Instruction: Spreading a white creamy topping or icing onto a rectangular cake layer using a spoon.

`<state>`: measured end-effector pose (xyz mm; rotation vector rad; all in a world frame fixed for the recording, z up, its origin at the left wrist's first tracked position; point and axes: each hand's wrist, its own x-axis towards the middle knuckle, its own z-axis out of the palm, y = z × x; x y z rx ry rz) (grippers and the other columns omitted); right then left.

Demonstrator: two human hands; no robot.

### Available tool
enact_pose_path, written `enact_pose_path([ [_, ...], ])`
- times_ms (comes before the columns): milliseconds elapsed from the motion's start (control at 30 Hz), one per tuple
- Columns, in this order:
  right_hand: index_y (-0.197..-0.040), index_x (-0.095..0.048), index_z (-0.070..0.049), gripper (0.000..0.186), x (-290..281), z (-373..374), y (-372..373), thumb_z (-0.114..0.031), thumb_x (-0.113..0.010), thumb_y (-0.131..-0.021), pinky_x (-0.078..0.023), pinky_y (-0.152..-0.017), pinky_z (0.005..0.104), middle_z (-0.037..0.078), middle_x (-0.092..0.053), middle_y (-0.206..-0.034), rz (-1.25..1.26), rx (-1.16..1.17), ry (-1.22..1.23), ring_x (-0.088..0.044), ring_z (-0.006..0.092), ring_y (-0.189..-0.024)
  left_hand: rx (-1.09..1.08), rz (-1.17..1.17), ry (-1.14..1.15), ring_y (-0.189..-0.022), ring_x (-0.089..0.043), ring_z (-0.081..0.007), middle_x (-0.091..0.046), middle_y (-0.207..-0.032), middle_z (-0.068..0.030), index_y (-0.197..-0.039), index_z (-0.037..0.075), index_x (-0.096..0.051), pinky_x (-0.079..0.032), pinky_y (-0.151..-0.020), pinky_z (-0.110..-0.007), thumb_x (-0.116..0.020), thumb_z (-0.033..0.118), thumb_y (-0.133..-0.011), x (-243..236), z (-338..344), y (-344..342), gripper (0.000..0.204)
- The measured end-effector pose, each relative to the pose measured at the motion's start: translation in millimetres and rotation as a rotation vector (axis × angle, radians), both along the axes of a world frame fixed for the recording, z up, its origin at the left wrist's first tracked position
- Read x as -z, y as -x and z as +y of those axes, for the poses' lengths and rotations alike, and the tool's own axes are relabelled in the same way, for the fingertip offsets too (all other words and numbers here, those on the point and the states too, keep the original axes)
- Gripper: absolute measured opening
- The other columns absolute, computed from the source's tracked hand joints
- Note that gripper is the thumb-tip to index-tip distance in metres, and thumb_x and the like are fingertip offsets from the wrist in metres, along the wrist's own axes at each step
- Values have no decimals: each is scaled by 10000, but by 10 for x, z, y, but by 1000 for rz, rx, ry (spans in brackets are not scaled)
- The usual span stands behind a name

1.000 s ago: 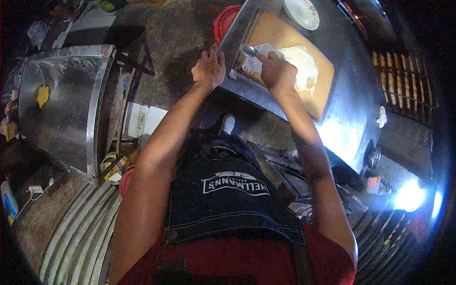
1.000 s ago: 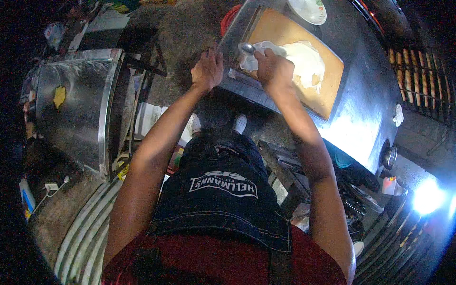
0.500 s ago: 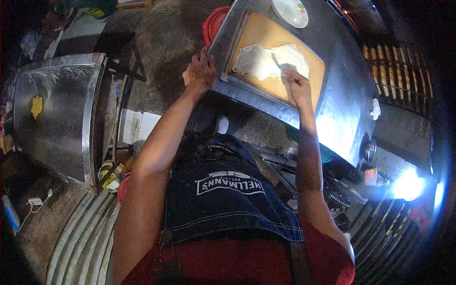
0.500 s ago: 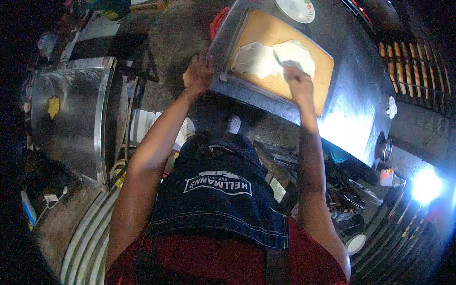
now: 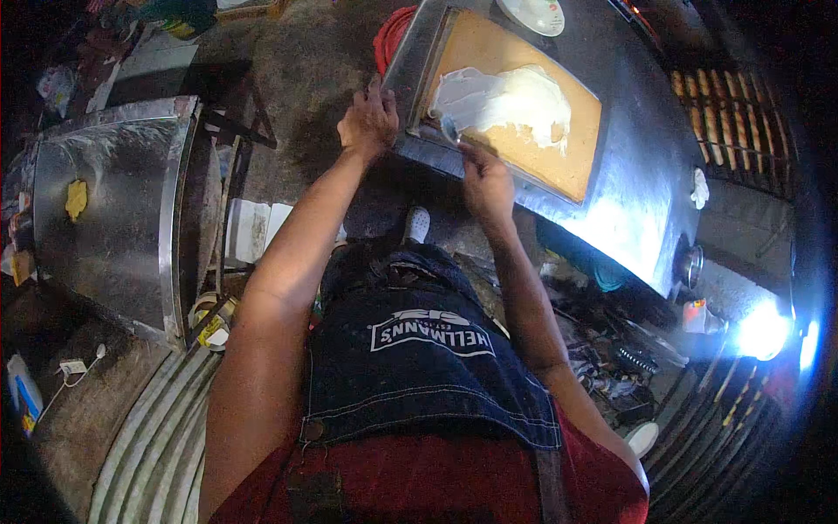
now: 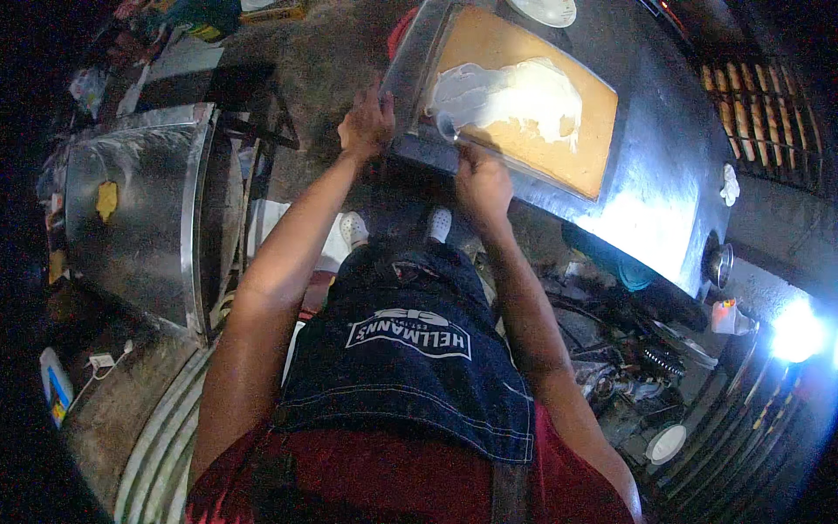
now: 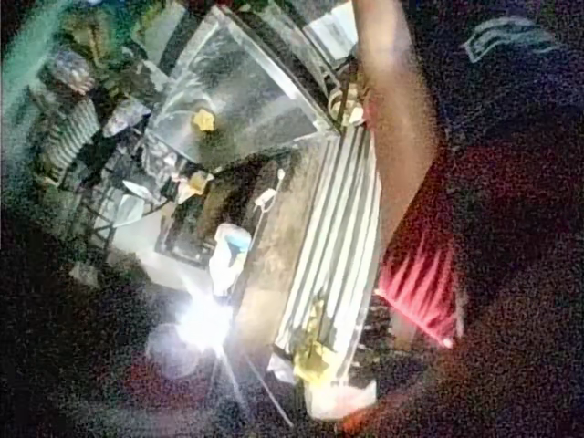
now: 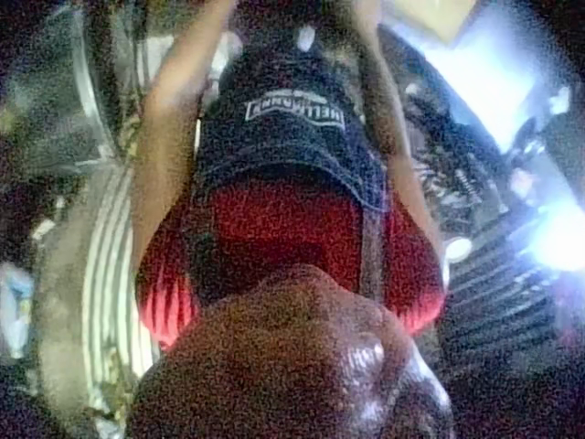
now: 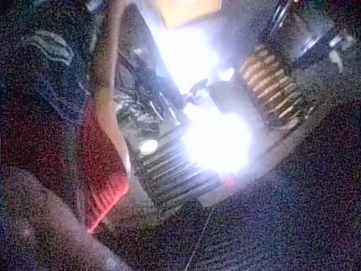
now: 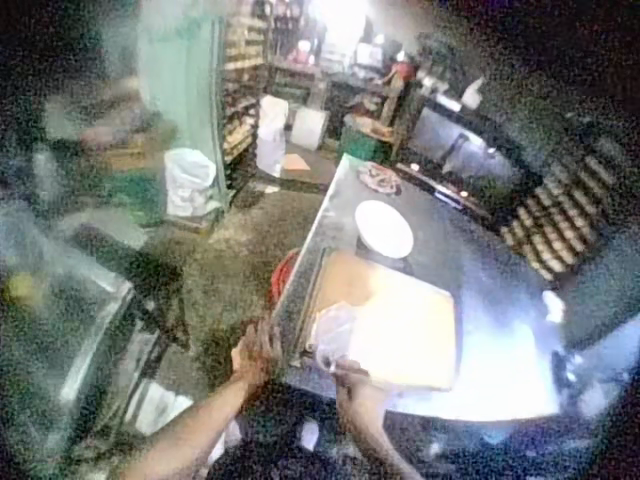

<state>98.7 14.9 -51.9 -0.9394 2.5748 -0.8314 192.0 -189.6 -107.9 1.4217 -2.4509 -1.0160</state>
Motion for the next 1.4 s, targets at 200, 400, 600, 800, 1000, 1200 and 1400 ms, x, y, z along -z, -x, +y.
enact_pose_path([
  [200,-1203,-716,-119,270,-183,10,7,-125,-563,-981,-513,-934,383,160,-736,-1078,-102,12,19,-704,261,-1033,7,0,-37,-1147,-618,-460,-566,-1315,-233,-1506,164,-387,-501,-939,-585,-360,454,-1045,42,-48,-33,545],
  [400,-1173,-701,-98,284,-159,-90,145,-111,-565,-925,-529,-926,442,221,-702,-1126,54,-13,-32,-671,392,-1069,8,10,-62,-1181,-601,-448,-552,-1314,-239,-1521,179,-355,-490,-943,-600,-366,453,-1040,93,-54,30,553],
  [600,-1173,-699,-105,304,-484,-320,-331,-162,-630,-883,-542,-894,500,221,-709,-1064,254,-105,-379,-679,412,-1005,22,26,-68,-1181,-600,-444,-534,-1329,-250,-1542,171,-319,-482,-969,-589,-344,450,-1050,102,-47,-17,566],
  [800,-1175,-695,-115,319,-532,-342,-260,-161,-653,-863,-550,-861,508,208,-713,-1037,231,-105,-329,-684,412,-972,30,-40,-130,-1172,-603,-434,-543,-1308,-231,-1551,181,-308,-473,-990,-577,-345,434,-1056,18,-45,6,557],
  [1000,-1177,-688,-114,321,-554,-413,-461,-156,-644,-862,-555,-847,493,205,-708,-1040,299,-155,-406,-690,399,-951,21,16,-85,-1177,-600,-431,-559,-1263,-232,-1526,186,-349,-479,-972,-577,-369,442,-1048,91,-32,-17,543],
  [1200,-1197,-695,-116,308,-545,1,-80,-115,-592,-906,-554,-844,477,193,-720,-1041,82,-42,-181,-686,399,-972,35,28,-8,-1174,-600,-431,-555,-1307,-224,-1516,182,-372,-499,-932,-586,-391,462,-1035,208,-13,62,557],
  [1400,-1231,-691,-53,253,-259,609,1179,-153,-587,-1023,-500,-838,286,34,-727,-980,-77,37,134,-618,132,-911,117,28,89,-1190,-597,-422,-539,-1363,-227,-1514,169,-387,-513,-924,-562,-404,437,-1029,618,-165,-34,554],
])
